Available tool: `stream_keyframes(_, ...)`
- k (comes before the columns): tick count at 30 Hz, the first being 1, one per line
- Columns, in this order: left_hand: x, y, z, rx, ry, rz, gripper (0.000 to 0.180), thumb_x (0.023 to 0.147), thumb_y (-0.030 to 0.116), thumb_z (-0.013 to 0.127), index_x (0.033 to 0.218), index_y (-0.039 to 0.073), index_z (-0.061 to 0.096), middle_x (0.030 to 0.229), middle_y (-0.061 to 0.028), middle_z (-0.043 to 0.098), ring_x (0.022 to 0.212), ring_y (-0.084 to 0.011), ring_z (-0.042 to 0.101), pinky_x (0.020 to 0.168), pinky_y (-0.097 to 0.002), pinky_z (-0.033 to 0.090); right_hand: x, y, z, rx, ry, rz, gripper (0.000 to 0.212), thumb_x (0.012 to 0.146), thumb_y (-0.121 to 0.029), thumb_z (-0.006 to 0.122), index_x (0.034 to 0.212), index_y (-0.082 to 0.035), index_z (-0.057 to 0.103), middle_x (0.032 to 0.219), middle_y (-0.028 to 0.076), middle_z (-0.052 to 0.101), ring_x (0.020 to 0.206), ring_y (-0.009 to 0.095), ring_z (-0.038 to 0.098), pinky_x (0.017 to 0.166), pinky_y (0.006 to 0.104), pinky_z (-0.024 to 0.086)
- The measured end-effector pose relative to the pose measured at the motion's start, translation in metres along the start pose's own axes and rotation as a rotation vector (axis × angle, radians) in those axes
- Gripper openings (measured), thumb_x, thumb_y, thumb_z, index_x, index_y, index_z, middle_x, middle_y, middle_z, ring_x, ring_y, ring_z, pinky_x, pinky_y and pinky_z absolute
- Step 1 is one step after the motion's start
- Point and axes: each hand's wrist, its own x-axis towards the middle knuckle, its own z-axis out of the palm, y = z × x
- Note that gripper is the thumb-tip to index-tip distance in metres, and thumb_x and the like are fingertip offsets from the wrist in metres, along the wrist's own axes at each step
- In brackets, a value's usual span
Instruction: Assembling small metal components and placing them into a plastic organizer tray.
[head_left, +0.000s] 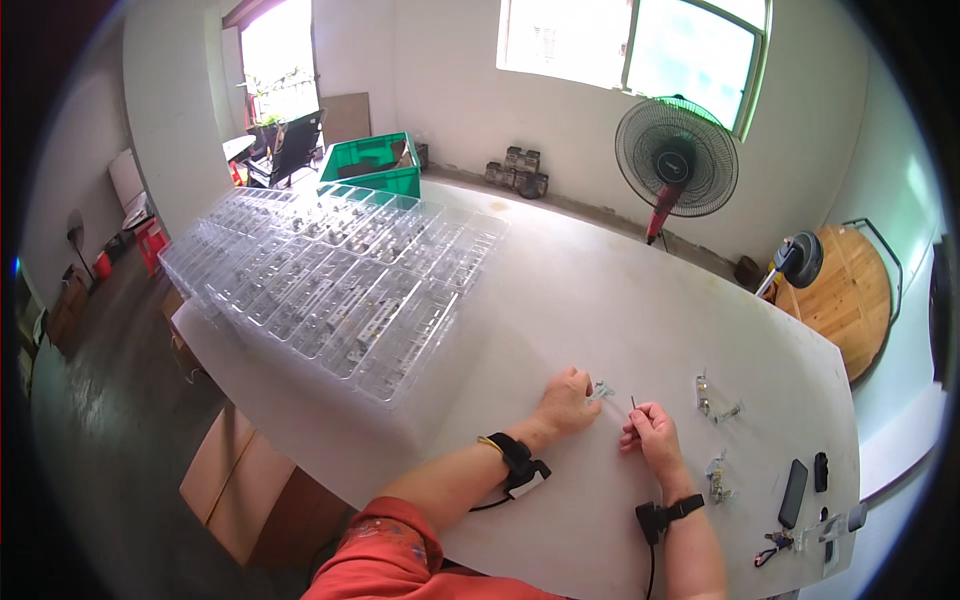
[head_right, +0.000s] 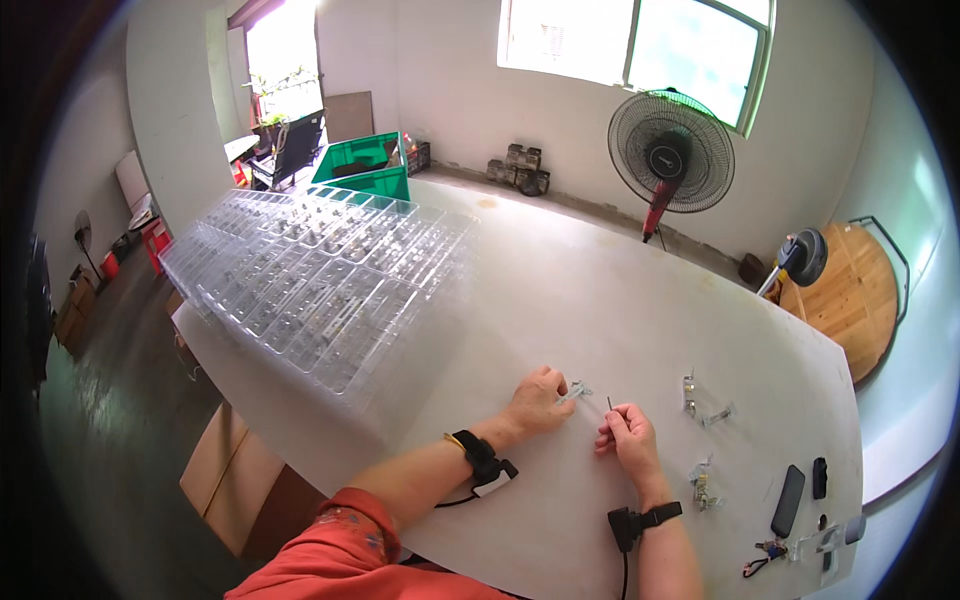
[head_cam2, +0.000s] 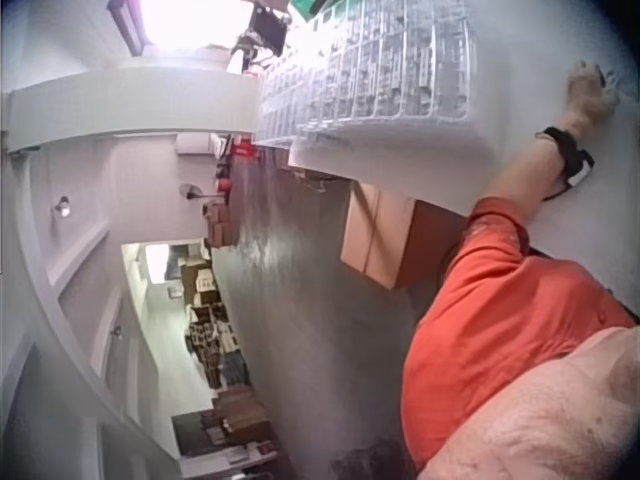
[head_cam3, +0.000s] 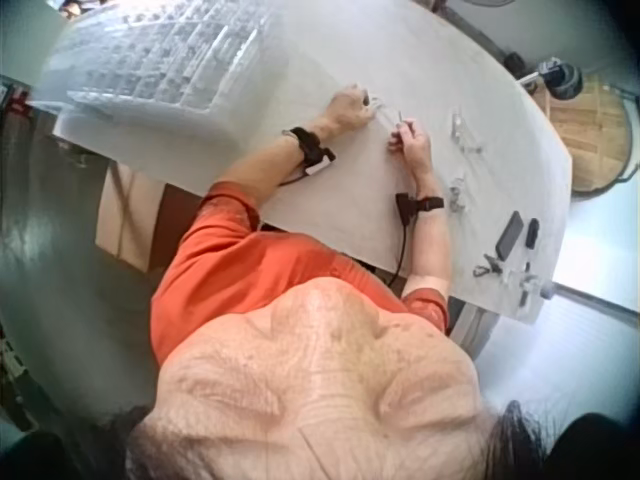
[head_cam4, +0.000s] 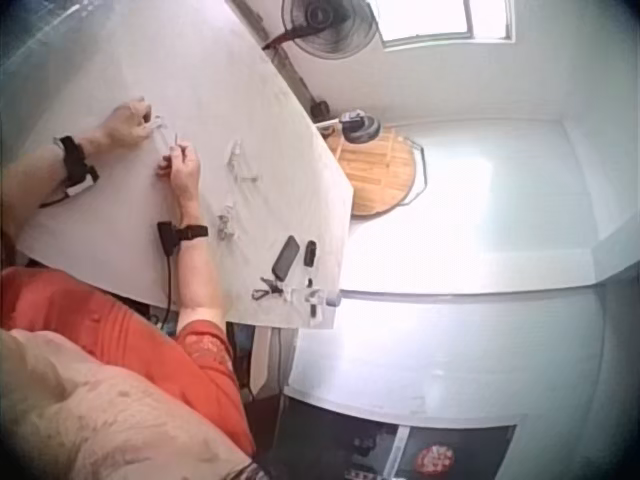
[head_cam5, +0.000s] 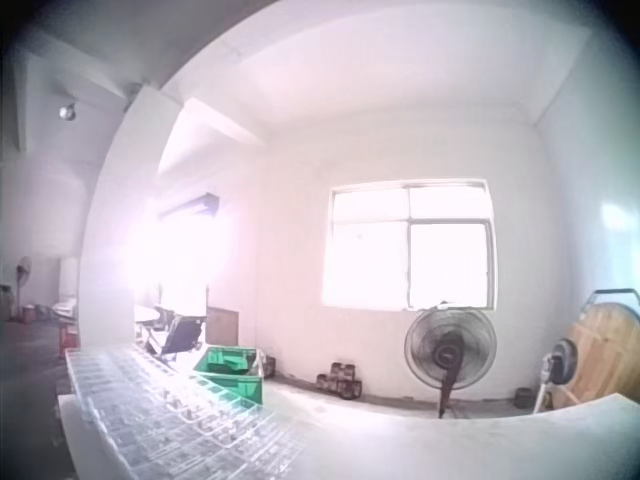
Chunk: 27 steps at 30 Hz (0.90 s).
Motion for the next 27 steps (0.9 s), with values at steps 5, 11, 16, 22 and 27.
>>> stream_keyframes(5, 0.002, 0.001, 0.002, 0.036, -0.025, -0.038, 0.023, 0.081, 0.021, 0.065, 0.085, -0.001, 0.062, 0.094, -0.0214, 0.06, 0.09, -0.0377, 0.061, 0.082, -0.0463, 0.05, 0.001, 0.003, 0.001, -0.011, 0.011, -0.016, 0.014, 0.102, -0.019, 0.055, 0.102, -0.005, 0.054, 0.083, 0.006, 0.062, 0.063, 0.013, 0.062, 0.056, 0.0285, 0.056)
stream_keyframes(11, -0.002, 0.024, -0.018, 0.099, -0.019, -0.085, 0.02, 0.082, 0.019, 0.064, 0.084, 0.0, 0.063, 0.094, -0.022, 0.06, 0.09, -0.0385, 0.06, 0.082, -0.0466, 0.049, 0.005, 0.011, -0.003, 0.024, 0.037, -0.074, 0.014, 0.101, -0.018, 0.057, 0.101, -0.004, 0.055, 0.081, 0.006, 0.061, 0.062, 0.013, 0.063, 0.051, 0.0285, 0.057)
stream_keyframes(16, -0.023, 0.075, -0.062, 0.056, -0.019, 0.124, 0.018, 0.081, 0.018, 0.069, 0.085, 0.001, 0.065, 0.087, -0.017, 0.062, 0.088, -0.0353, 0.061, 0.078, -0.0441, 0.049, 0.007, 0.013, -0.007, 0.036, 0.018, -0.086, 0.014, 0.101, -0.018, 0.056, 0.105, -0.005, 0.054, 0.081, 0.006, 0.061, 0.062, 0.012, 0.062, 0.051, 0.0287, 0.057)
stream_keyframes(22, -0.054, 0.155, -0.147, 0.012, -0.109, 0.199, 0.017, 0.085, 0.016, 0.071, 0.088, 0.001, 0.066, 0.084, -0.0145, 0.062, 0.079, -0.0305, 0.063, 0.072, -0.0379, 0.052, 0.006, 0.018, -0.009, 0.08, -0.012, -0.09, 0.015, 0.102, -0.018, 0.056, 0.104, -0.004, 0.054, 0.081, 0.006, 0.06, 0.064, 0.013, 0.062, 0.053, 0.0288, 0.057)
stream_keyframes(27, -0.025, 0.171, -0.221, 0.087, -0.037, 0.114, 0.015, 0.087, 0.013, 0.072, 0.093, 0.0, 0.07, 0.079, -0.0079, 0.065, 0.071, -0.0118, 0.061, 0.065, -0.0285, 0.05, 0.004, 0.009, -0.013, 0.126, -0.073, -0.065, 0.015, 0.102, -0.017, 0.055, 0.103, -0.003, 0.054, 0.082, 0.007, 0.06, 0.065, 0.013, 0.062, 0.054, 0.0296, 0.057)
